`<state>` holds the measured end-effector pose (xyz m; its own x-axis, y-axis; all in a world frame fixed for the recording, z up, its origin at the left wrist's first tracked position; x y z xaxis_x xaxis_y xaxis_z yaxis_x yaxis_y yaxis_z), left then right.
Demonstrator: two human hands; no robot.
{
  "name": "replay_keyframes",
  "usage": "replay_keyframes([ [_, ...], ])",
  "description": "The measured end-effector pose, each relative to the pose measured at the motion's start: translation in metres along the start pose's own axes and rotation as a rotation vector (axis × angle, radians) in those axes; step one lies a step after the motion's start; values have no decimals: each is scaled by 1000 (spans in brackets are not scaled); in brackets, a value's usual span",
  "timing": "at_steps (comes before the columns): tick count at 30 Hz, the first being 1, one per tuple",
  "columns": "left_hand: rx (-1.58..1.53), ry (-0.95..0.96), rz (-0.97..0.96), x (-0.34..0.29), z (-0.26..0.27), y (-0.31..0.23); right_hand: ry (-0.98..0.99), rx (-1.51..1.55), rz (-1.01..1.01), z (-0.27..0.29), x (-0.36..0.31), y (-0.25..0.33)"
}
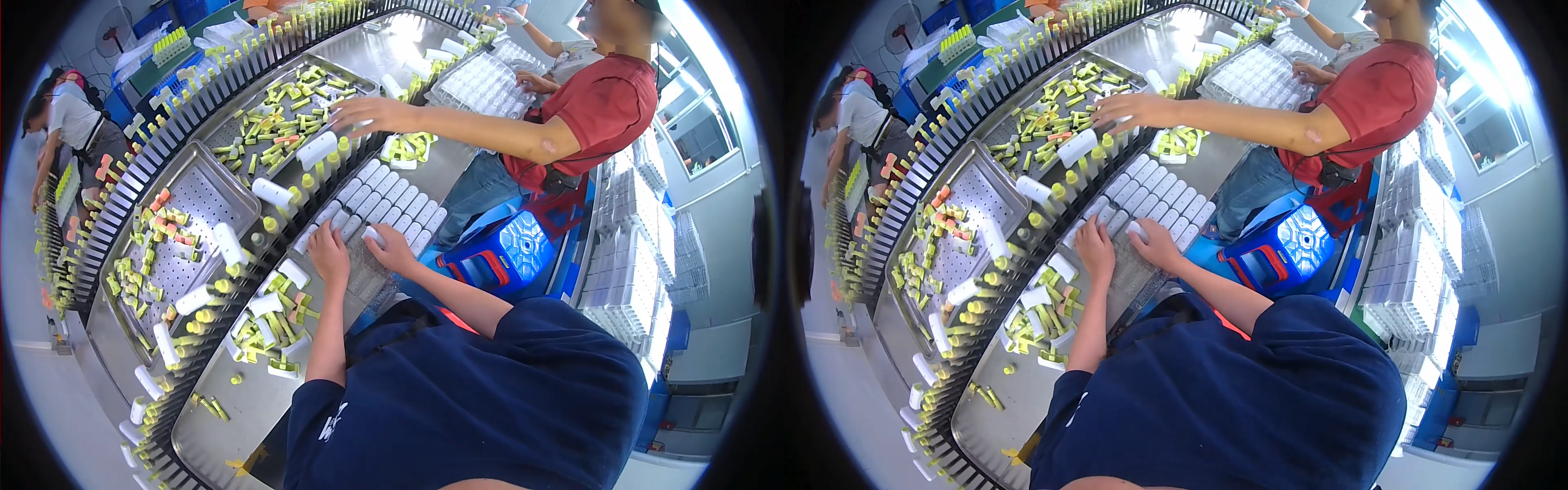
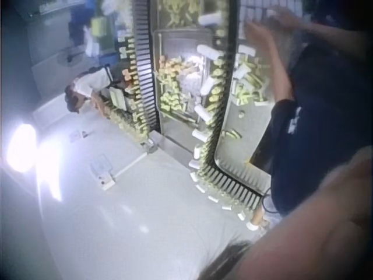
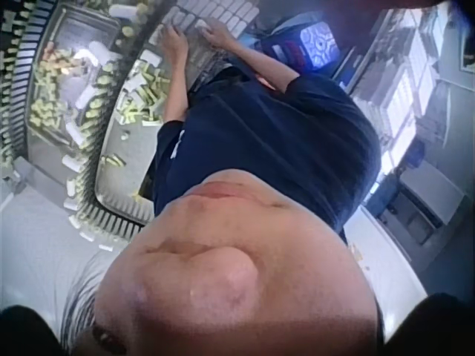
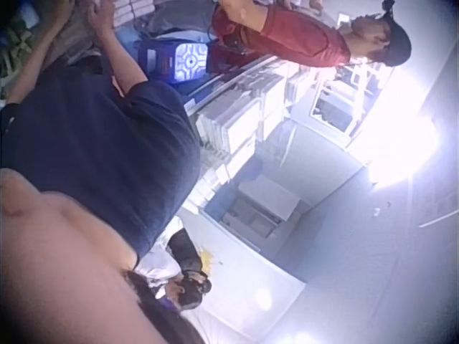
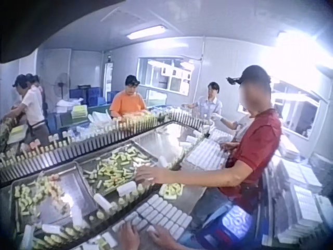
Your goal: The person arranges plastic caps into a blister tray and assembles plastic components together by hand along a conveyor line.
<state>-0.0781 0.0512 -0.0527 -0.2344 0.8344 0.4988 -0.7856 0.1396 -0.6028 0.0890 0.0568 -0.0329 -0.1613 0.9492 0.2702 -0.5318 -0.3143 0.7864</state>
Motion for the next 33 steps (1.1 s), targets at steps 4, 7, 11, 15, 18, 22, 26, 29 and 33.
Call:
replay_keyframes([
  [4,10,-6,-9,1,0,-3,-2,-15,-10,-1,0,-4],
  [7,28,0,-6,0,-1,0,1,-21,-22,-1,-1,-1],
  [11,26,-8,-24,1,0,-1,-6,-1,-27,-1,-2,-1],
  [15,53,31,-3,1,0,-1,4,6,-35,1,-2,0],
  [18,45,20,-17,2,2,-3,22,26,-53,1,-1,0],
  [22,64,26,-30,2,3,-4,14,3,-50,-1,-2,-3],
  [26,68,24,-37,3,5,-3,-9,13,-29,-4,-1,-2],
  [29,76,34,-23,5,5,-6,17,32,-35,2,1,1],
  [33,98,33,-29,1,0,-5,27,30,-64,2,1,2],
])
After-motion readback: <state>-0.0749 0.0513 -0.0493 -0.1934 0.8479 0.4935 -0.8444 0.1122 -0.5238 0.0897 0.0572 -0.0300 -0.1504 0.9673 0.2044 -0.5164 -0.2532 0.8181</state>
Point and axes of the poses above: each hand's wrist, its own x-axis towards the middle knuckle, its own z-axis out of the back of the hand, y = z × x, the point moved 2 cm from there along x, towards the middle knuckle, and after that the axes turned 5 degrees about -z, right-handed, at the moved point
